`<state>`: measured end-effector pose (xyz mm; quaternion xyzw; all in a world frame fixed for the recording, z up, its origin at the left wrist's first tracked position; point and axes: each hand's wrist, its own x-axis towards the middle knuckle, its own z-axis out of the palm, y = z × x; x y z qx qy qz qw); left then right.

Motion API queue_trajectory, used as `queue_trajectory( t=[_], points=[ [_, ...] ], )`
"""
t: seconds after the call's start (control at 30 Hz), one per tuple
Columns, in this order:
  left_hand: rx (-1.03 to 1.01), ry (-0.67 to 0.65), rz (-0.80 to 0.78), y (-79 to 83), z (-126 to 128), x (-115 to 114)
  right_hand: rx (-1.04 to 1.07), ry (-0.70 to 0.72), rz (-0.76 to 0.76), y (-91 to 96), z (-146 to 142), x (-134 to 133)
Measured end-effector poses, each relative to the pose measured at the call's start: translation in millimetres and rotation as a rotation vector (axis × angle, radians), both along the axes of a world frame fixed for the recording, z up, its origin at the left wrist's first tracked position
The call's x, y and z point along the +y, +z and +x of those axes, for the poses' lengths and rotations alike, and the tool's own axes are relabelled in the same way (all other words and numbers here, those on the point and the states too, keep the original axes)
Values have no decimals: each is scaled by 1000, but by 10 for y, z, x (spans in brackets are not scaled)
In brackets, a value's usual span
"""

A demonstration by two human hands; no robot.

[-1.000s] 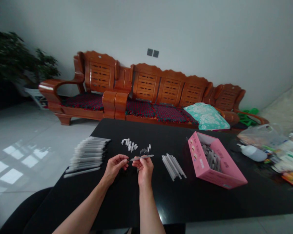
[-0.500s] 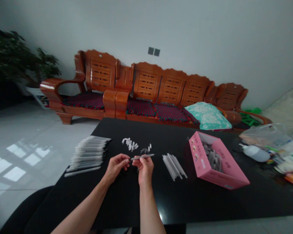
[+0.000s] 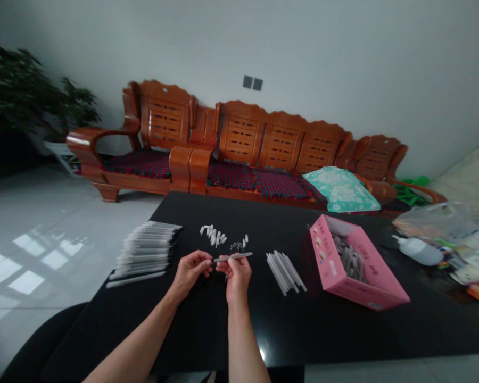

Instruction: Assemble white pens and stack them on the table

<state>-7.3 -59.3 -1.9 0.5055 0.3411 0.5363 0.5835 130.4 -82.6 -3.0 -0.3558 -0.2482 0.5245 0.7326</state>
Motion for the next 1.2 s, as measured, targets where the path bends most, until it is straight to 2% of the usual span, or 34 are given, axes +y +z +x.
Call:
queue_trajectory(
  t=[1.0,1.2],
  points=[
    [31,24,45,-46,-18,10,13,-30,-20,-30,-36,-11],
    [118,47,41,-56,-27,11,5,-21,-21,-30,-39,-11]
  ],
)
